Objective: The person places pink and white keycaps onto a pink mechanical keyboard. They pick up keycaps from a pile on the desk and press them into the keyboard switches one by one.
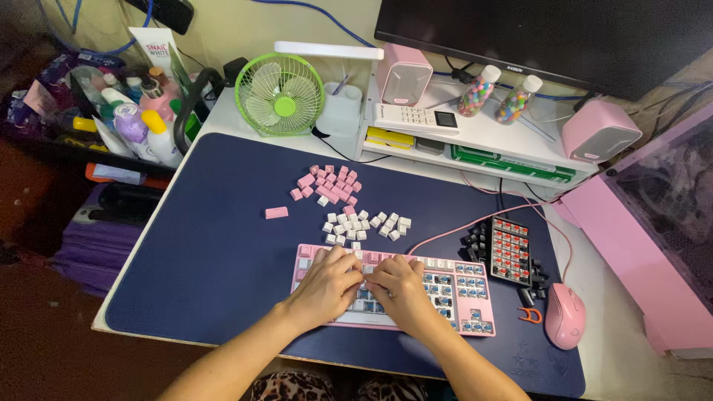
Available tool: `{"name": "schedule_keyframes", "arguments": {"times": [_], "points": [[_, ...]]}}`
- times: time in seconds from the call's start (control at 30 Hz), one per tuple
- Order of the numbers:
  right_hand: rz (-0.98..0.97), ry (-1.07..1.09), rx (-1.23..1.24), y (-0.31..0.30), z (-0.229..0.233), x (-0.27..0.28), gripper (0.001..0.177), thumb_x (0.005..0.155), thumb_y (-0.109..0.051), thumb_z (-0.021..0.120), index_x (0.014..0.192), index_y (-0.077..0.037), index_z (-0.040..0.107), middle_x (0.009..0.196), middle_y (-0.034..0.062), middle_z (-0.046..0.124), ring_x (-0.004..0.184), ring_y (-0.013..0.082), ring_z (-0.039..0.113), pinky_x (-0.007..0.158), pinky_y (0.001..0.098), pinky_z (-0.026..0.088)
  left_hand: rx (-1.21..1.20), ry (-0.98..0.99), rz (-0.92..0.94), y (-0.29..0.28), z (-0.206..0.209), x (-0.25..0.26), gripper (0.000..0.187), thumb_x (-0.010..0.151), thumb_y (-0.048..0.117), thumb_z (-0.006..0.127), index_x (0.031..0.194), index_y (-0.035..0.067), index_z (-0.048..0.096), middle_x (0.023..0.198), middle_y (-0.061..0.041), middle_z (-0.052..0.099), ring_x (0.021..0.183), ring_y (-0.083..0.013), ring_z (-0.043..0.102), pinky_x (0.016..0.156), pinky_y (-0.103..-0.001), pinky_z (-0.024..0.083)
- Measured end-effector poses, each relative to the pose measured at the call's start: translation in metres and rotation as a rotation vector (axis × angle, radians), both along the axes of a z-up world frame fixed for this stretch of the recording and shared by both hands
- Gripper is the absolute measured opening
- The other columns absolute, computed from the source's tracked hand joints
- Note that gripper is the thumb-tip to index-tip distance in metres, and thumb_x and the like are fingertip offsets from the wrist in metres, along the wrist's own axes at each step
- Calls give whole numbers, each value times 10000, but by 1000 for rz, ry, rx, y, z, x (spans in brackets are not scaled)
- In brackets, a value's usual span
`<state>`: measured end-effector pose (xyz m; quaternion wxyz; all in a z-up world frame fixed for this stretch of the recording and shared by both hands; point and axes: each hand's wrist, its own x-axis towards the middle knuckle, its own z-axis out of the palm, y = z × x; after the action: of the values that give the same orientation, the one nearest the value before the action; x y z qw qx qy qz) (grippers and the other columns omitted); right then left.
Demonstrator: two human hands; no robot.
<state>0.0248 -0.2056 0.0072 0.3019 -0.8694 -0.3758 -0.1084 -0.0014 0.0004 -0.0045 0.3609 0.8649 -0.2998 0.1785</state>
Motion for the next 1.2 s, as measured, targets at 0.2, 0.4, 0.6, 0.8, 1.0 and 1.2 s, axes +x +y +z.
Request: {"name": "schedule_keyframes", "arguments": {"times": [0.2, 0.4, 0.6, 0.8, 1.0, 1.2], "points": [[-27, 4, 20, 2, -4, 1, 115, 774, -89, 807, 886, -86, 783, 830, 2, 637, 836, 208, 565, 767, 398, 316, -2, -14, 5, -1, -1, 2, 48, 791, 46, 731, 835, 36, 714, 1011, -45, 651, 983, -239, 548, 852, -409, 395], [23, 11, -21, 0, -4, 6, 105, 736, -85, 811, 826, -106, 762, 880, 1, 653, 896, 228, 557, 784, 407, 323, -6, -18, -13, -1, 3, 3, 38, 743, 25, 727, 751, 29, 690, 986, -64, 656, 984, -254, 553, 849, -418, 394], [23, 115, -47, -1, 0, 9, 89, 757, -113, 820, 811, -107, 749, 872, -5, 648, 887, 220, 554, 819, 407, 335, -9, 0, -36, 1, 4, 4, 39, 737, 23, 727, 750, 29, 690, 992, -60, 661, 981, -250, 545, 856, -421, 387], [44, 107, -24, 0, 0, 10, 80, 759, -105, 821, 799, -105, 752, 872, -4, 640, 898, 226, 545, 816, 411, 329, -15, 21, -51, 3, 2, 5, 47, 713, 12, 702, 759, 21, 708, 990, -55, 665, 978, -252, 538, 886, -422, 384], [79, 101, -125, 3, 10, 12, 81, 749, -88, 807, 808, -98, 753, 878, 8, 635, 890, 243, 532, 839, 423, 330, 74, -14, -63, 1, -2, 9, 87, 756, -12, 649, 788, 25, 722, 999, -61, 644, 1031, -249, 536, 936, -434, 378], [87, 164, -132, 6, 22, 16, 84, 742, -71, 813, 778, -84, 739, 856, 21, 637, 870, 241, 530, 799, 418, 322, 49, 78, -88, 6, 10, 13, 100, 714, -2, 634, 778, 13, 710, 1011, -82, 657, 1000, -256, 532, 870, -428, 371]]}}
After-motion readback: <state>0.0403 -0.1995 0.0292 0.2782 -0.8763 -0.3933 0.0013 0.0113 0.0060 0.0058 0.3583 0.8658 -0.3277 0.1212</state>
